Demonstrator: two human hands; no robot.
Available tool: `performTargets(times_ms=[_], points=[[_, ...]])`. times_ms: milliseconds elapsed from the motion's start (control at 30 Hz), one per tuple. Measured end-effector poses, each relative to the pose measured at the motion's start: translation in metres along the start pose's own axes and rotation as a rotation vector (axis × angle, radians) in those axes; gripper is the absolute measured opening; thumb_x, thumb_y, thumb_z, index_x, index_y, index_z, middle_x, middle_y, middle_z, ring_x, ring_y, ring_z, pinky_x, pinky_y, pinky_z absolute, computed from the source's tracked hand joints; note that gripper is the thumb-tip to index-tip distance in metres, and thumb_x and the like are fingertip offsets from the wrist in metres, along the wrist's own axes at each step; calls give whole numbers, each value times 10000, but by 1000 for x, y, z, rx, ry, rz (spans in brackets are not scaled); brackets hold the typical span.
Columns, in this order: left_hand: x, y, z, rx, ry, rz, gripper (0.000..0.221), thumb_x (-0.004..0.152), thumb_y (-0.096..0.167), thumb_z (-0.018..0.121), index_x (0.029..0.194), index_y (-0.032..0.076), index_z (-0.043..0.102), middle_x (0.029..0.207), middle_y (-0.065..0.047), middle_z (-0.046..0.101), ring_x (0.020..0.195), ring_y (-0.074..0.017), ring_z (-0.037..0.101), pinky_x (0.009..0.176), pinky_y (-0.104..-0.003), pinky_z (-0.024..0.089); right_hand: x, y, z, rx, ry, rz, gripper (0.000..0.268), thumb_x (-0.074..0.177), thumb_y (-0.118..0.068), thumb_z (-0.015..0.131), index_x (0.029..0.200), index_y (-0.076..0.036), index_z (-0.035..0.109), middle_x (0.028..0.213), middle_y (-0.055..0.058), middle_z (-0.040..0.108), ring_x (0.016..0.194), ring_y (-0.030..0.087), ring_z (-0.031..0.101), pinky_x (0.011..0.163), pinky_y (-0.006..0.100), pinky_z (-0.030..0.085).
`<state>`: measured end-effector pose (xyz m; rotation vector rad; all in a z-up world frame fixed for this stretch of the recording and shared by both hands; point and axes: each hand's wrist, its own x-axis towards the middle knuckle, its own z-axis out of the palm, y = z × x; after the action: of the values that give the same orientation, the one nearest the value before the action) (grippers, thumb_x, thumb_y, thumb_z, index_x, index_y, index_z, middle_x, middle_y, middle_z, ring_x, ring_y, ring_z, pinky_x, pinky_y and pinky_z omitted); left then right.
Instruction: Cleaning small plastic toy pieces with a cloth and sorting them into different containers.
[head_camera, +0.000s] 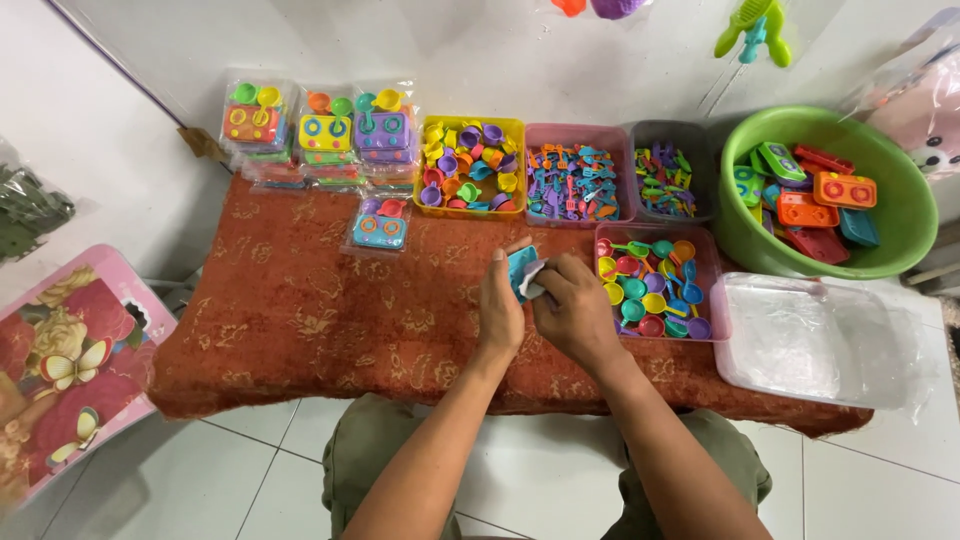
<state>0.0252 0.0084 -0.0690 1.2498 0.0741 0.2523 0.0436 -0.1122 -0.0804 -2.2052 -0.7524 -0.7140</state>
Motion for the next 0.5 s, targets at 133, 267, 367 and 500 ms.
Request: performTargets(times_ms=[133,267,367,500], points=[[-11,16,7,96,21,17,524,1079,370,300,1274,73,685,1117,-170,707,997,-202,645,868,-345,548,-7,15,1,96,-76,82,113,732,1,698,819,-62,732,833,121,656,764,360,670,709,425,559],[-10,15,4,218,-31,129,520,1087,339,283,1278,60,677,1177,-222,672,1090,-311,648,944,-424,525,9,-5,-18,419,-92,417,117,721,8,679,814,-40,730,759,111,627,719,261,627,662,370,504],[-8,23,6,163,-52,123,541,1083,374,279,1294,57,664,1192,-219,668,1090,-306,632,943,-437,523,10,-2,-17,729,-33,698,100,760,22,711,842,-25,743,696,69,634,623,137,613,563,263,488],[5,5,2,51,15,48,574,1082,456,267,1279,97,670,1146,-134,688,1011,-204,640,867,-388,565,22,-21,-29,841,146,821,78,810,-5,735,877,-46,738,689,22,659,604,80,613,543,215,476]])
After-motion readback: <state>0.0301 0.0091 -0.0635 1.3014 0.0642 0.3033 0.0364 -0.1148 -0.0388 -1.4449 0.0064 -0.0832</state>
